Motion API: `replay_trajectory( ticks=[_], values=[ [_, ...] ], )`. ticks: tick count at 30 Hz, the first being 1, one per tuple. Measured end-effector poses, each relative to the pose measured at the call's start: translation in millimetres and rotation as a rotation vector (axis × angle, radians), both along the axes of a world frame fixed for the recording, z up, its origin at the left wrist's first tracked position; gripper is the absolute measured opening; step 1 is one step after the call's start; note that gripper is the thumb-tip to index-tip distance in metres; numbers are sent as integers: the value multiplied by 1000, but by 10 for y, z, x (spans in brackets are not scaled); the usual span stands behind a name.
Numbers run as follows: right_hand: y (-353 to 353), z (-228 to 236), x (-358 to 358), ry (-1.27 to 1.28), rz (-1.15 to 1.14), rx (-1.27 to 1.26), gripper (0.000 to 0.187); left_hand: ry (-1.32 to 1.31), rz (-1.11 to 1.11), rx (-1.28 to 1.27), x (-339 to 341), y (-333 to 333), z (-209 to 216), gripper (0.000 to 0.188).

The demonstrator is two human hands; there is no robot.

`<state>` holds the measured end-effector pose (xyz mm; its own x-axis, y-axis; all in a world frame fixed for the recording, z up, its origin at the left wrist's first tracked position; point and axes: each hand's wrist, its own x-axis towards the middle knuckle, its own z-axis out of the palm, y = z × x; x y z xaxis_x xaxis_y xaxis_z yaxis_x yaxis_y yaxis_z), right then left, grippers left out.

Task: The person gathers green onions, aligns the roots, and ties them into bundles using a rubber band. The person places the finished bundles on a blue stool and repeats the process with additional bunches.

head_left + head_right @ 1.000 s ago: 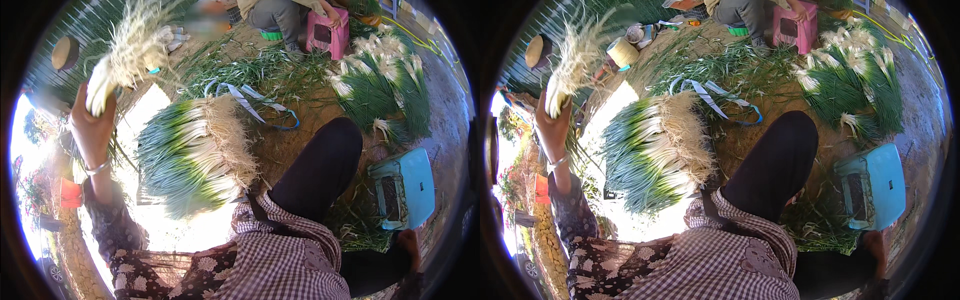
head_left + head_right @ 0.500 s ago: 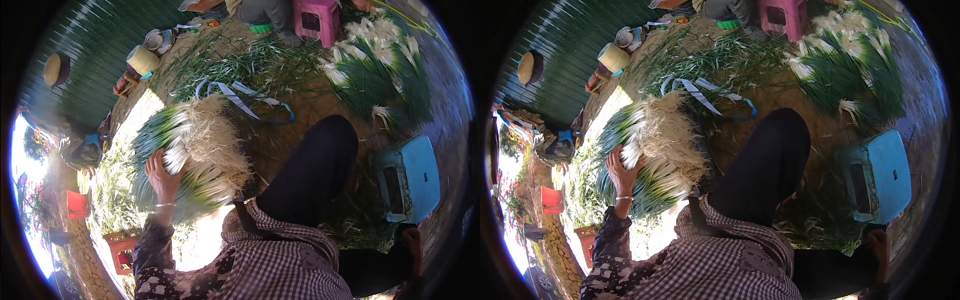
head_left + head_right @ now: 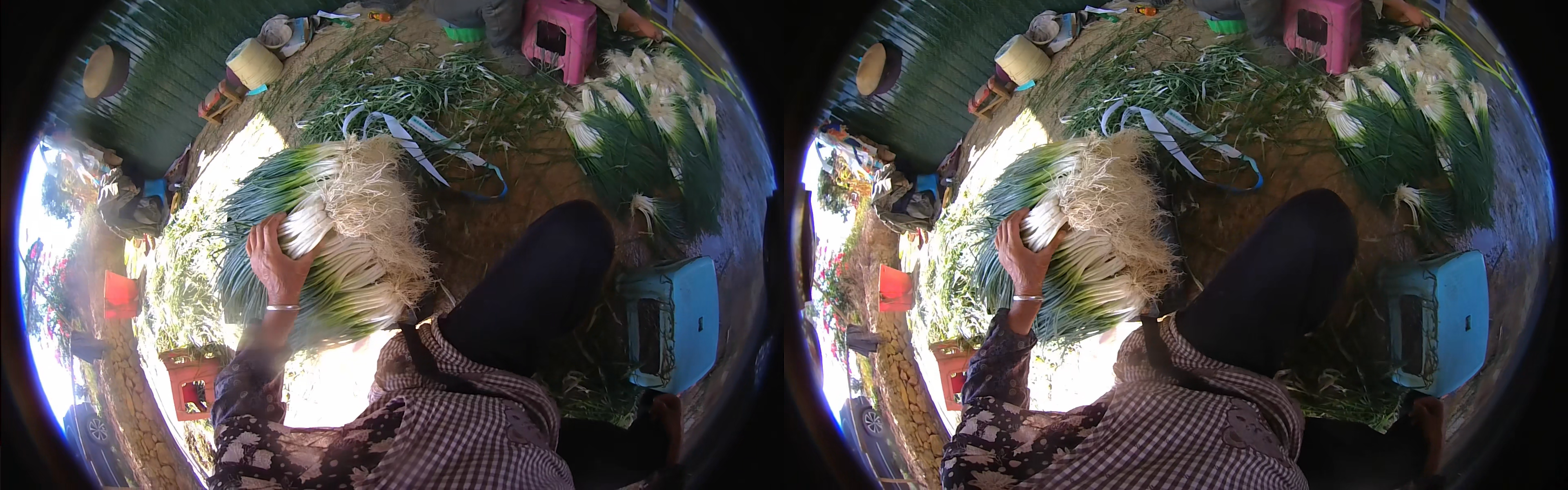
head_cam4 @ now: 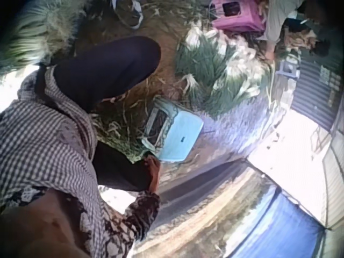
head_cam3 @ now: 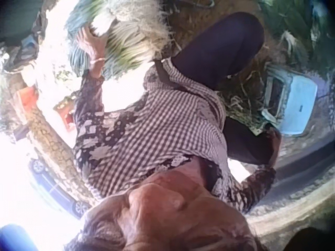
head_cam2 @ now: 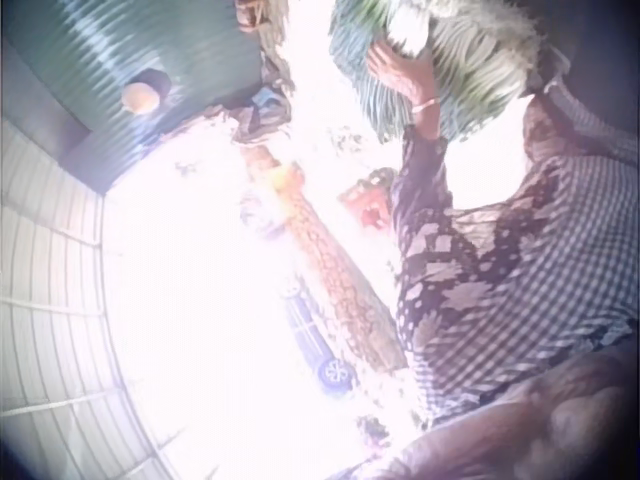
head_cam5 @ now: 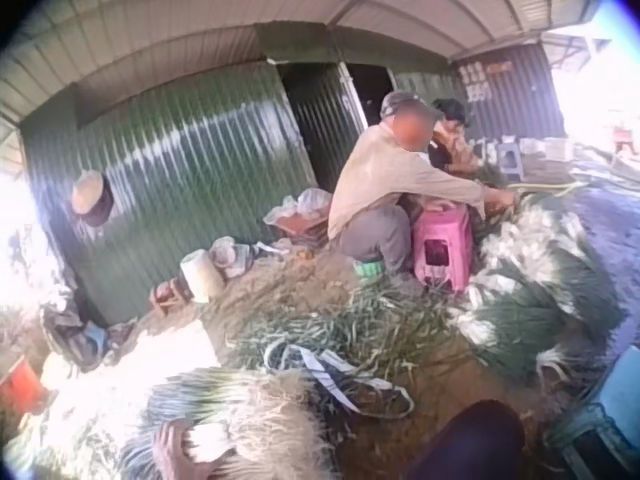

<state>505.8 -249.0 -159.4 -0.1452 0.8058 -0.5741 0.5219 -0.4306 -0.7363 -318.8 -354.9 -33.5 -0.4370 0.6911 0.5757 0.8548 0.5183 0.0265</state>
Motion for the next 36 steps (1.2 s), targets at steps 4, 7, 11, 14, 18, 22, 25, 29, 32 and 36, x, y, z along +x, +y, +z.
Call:
replay_trajectory(
  ticks=[4,7,11,14,18,22,25,29,32,36],
  values=[
    [12,-27,91,-42,24,11,19,115,-114,-42,196,-106,-294,106],
    [14,-87,124,-94,-8,-7,19,67,-153,-55,166,-158,-228,107],
    [4,-129,145,-98,-25,10,17,40,-197,-67,146,-221,-105,101],
    [-15,-147,178,-90,-22,21,13,26,-177,-66,165,-245,-57,92],
    [6,-66,91,-97,4,20,12,28,-149,-81,211,-365,-19,95],
    [-9,-26,61,-61,8,69,19,15,-88,-92,194,-480,16,103],
    [34,-119,172,-14,20,74,15,8,-41,-75,82,-671,-4,110],
    [62,-115,168,-29,53,117,12,-54,-43,-15,-24,-714,-164,112],
    [-49,17,174,-164,119,241,12,-50,-59,5,-92,-676,-234,110],
    [-226,271,168,-527,369,663,12,10,-105,105,-160,-653,-312,98]
  ],
)
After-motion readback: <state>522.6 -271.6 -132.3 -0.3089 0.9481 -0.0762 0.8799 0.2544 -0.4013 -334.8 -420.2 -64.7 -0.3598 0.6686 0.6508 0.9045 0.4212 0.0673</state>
